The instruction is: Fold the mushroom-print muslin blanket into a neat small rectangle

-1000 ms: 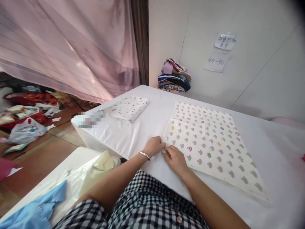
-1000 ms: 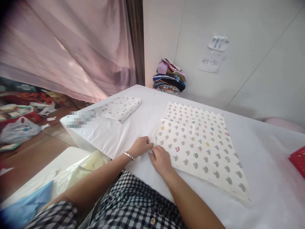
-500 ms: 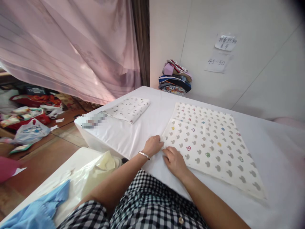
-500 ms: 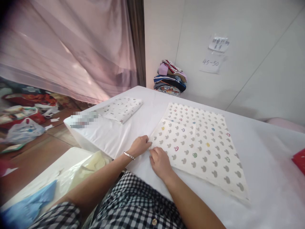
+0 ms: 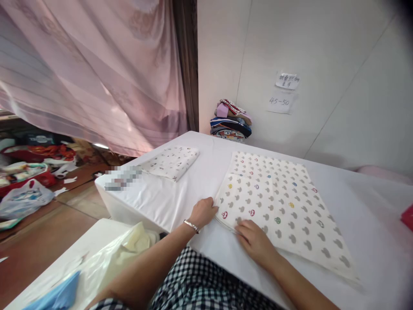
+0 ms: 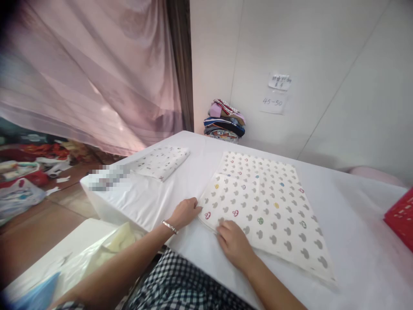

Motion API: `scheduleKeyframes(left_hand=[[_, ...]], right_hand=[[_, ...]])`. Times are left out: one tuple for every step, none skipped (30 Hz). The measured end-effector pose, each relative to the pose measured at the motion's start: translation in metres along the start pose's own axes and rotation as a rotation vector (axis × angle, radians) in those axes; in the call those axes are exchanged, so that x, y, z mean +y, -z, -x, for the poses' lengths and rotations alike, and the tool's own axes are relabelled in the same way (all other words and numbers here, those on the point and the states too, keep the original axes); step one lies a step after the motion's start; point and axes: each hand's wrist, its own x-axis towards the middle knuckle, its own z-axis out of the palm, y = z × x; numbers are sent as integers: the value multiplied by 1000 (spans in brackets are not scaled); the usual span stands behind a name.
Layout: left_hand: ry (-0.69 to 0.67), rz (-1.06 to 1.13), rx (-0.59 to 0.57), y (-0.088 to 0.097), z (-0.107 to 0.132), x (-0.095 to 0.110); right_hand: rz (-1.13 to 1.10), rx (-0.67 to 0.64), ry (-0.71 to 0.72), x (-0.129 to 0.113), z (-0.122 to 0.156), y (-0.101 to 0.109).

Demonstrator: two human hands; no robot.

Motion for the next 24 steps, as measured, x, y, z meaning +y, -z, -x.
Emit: scheduleKeyframes(left_hand=[[1, 3, -4, 0, 0, -1], [3, 4, -5, 0, -1, -1], [5, 5, -7, 0, -1, -2], [5, 5, -7, 0, -2, -3], [2, 6, -7, 0, -3, -4], [0, 8, -9, -1, -3, -5], [-6, 11, -12, -1, -4, -5], [-13, 14, -15, -1, -5, -6], [-20, 19, -18, -1, -7, -7], [-25, 25, -20, -1, -8, -8], [-30, 31, -23, -1, -9, -9], [-35, 38, -26, 0, -11, -10], [-42, 43, -32, 0, -13, -10], [-50, 45, -42, 1, -14, -11], [-61, 46, -54, 2, -15, -11], [-70, 45, -67, 3, -17, -11], [-74, 44, -82, 4, -18, -11], [-80, 45, -98, 5, -19, -11], [-79, 45, -114, 6, -20, -11], [-75, 47, -129, 7, -21, -11], [-70, 51, -144, 8, -21, -11], [-56, 53, -157, 9, -22, -10], [-41, 54, -174, 10, -23, -10], [-22, 51, -191, 12, -24, -9]], right_hand=[[12, 3, -33, 7, 13, 9], [24, 15, -68, 16, 29, 18], [36, 32, -110, 28, 47, 26], [54, 53, -154, 42, 67, 34], [80, 81, -212, 57, 89, 40], [115, 132, -264, 74, 112, 46], [159, 207, -335, 91, 135, 51], [199, 274, -397, 106, 157, 57], [238, 343, -469, 120, 177, 62], [261, 393, -528, 130, 194, 67], [273, 435, -576, 136, 208, 73], [276, 464, -619, 138, 217, 79], [265, 481, -653, 138, 223, 85], [246, 490, -683, 134, 225, 91], [219, 499, -712, 129, 223, 97], [187, 511, -746, 123, 220, 102], [155, 533, -787, 117, 215, 106], [123, 560, -844, 112, 209, 110], [91, 611, -919, 109, 204, 114], [34, 649, -998, 107, 199, 117], [-47, 673, -1085, 107, 196, 120], [-84, 667, -1139, 108, 193, 122], [-113, 658, -1184, 110, 192, 125], [-147, 647, -1228, 112, 192, 127]])
